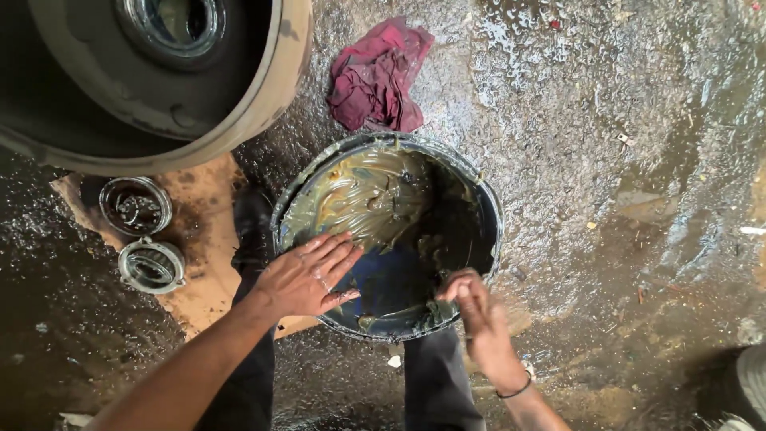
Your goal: The person applies grease to a metal bearing by hand, working it into the rollers and internal parts before placing it into a large hub.
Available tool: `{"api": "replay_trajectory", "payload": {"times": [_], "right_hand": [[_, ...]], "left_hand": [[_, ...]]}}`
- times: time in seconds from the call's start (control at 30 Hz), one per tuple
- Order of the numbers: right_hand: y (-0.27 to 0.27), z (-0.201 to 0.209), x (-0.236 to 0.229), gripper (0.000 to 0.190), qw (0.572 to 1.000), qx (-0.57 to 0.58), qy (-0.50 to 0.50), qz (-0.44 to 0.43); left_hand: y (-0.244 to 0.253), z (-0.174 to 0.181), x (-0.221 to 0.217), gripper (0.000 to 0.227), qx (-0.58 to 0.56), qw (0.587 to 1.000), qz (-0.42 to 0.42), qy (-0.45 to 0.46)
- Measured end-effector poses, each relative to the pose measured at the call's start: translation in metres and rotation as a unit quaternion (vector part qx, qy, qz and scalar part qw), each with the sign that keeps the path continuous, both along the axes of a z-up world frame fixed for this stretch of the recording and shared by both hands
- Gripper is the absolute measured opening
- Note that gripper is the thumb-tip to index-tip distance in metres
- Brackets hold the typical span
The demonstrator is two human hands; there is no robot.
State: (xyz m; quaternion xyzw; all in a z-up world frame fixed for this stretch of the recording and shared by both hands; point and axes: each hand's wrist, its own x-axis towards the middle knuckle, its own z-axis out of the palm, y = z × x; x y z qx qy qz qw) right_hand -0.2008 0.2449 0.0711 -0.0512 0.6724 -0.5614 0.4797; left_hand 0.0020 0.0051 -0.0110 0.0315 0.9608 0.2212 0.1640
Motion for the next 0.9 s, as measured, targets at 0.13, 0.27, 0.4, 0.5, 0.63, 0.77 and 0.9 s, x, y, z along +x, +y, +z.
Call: {"api": "replay_trajectory", "payload": {"times": [0.13,0.27,0.4,0.5,0.63,0.77,0.9], "right_hand": [[0.013,-0.031,0.012,0.046,0.972,0.104,0.141,0.159],[-0.021,-0.025,-0.001,0.066,0.814,0.11,0.408,0.398],[-0.006,-0.036,-0.002,0.108,0.686,0.013,0.554,0.472],[0.047,-0.044,0.0,0.111,0.662,0.031,0.534,0.525],[0.086,-0.019,-0.002,0.109,0.645,0.057,0.509,0.567],[0.094,0.015,0.007,0.09,0.763,0.017,0.454,0.46],[0.01,0.04,0.018,0.076,0.97,-0.083,0.12,0.197]], "left_hand": [[-0.002,0.007,-0.003,0.084,-0.002,1.0,-0.007,-0.024],[-0.004,0.005,-0.003,0.083,-0.025,0.999,-0.028,-0.012],[0.0,-0.002,0.0,0.085,0.003,1.0,0.004,0.023],[-0.002,0.007,-0.007,0.084,-0.026,0.999,-0.016,-0.013],[-0.003,0.009,-0.007,0.086,-0.039,0.999,-0.004,-0.015],[-0.004,0.001,-0.005,0.084,-0.008,0.999,0.008,-0.035],[0.009,-0.012,0.009,0.086,-0.015,0.999,0.007,0.044]]}}
